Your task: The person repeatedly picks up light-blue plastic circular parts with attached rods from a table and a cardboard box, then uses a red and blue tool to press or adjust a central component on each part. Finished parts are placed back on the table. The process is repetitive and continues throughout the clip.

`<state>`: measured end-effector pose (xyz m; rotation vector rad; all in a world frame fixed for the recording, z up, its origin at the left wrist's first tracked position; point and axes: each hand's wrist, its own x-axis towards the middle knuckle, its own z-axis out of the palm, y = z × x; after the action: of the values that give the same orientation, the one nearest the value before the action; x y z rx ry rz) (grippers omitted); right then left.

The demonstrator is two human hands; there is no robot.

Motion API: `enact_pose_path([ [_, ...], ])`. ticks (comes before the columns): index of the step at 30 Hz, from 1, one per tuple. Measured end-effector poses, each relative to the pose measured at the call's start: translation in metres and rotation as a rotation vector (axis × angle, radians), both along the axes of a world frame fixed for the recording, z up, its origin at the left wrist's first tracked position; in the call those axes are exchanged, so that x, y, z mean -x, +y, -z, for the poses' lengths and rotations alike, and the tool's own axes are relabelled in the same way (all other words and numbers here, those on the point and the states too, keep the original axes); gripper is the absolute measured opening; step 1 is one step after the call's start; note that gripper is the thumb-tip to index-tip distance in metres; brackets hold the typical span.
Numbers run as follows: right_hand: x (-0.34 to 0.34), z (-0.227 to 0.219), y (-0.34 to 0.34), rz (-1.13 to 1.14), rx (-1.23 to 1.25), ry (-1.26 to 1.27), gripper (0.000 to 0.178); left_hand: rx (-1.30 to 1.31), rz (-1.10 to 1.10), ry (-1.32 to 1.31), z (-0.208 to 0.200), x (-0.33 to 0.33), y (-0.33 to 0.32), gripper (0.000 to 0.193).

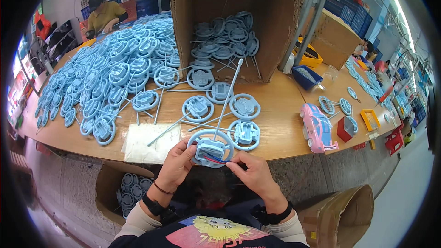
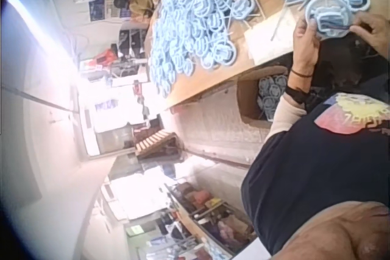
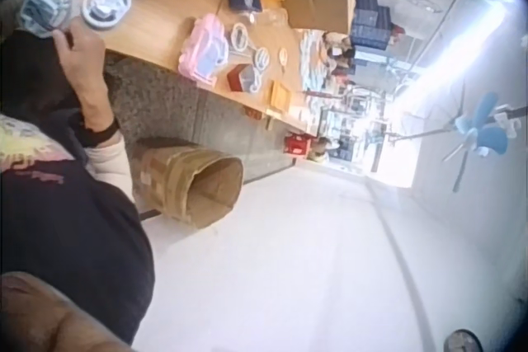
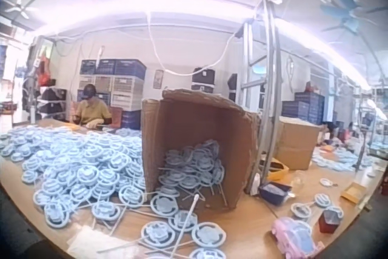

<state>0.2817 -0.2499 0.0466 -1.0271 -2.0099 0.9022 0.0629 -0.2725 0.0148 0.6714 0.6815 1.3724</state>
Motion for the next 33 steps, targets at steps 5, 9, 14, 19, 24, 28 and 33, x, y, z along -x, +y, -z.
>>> enact_pose_path([
  [5,-0.002,0.003,0.000,-0.042,-0.011,0.043,0.014,0.043,0.129,-0.059,0.007,0.001,-0.004,0.038],
  [9,0.000,0.005,0.000,-0.066,-0.014,0.027,0.014,0.070,0.184,-0.094,0.004,-0.005,-0.006,0.042],
  [14,0.001,0.006,0.000,-0.055,0.006,-0.034,0.015,0.053,0.139,-0.060,0.008,-0.004,-0.007,0.043],
  [19,0.007,0.008,0.000,-0.108,-0.009,0.010,0.015,0.024,0.064,-0.029,0.013,0.005,-0.013,0.037],
  [24,-0.006,0.013,0.010,0.009,0.050,-0.068,0.025,-0.002,-0.221,0.304,-0.013,0.079,-0.051,0.030],
  [28,-0.021,0.022,0.041,0.261,-0.068,-0.245,0.051,-0.006,-0.631,0.632,-0.012,0.177,-0.143,0.030],
  [33,-0.015,0.030,0.047,0.255,-0.153,-0.492,0.047,0.307,-0.509,1.187,-0.039,0.230,-0.239,0.034],
])
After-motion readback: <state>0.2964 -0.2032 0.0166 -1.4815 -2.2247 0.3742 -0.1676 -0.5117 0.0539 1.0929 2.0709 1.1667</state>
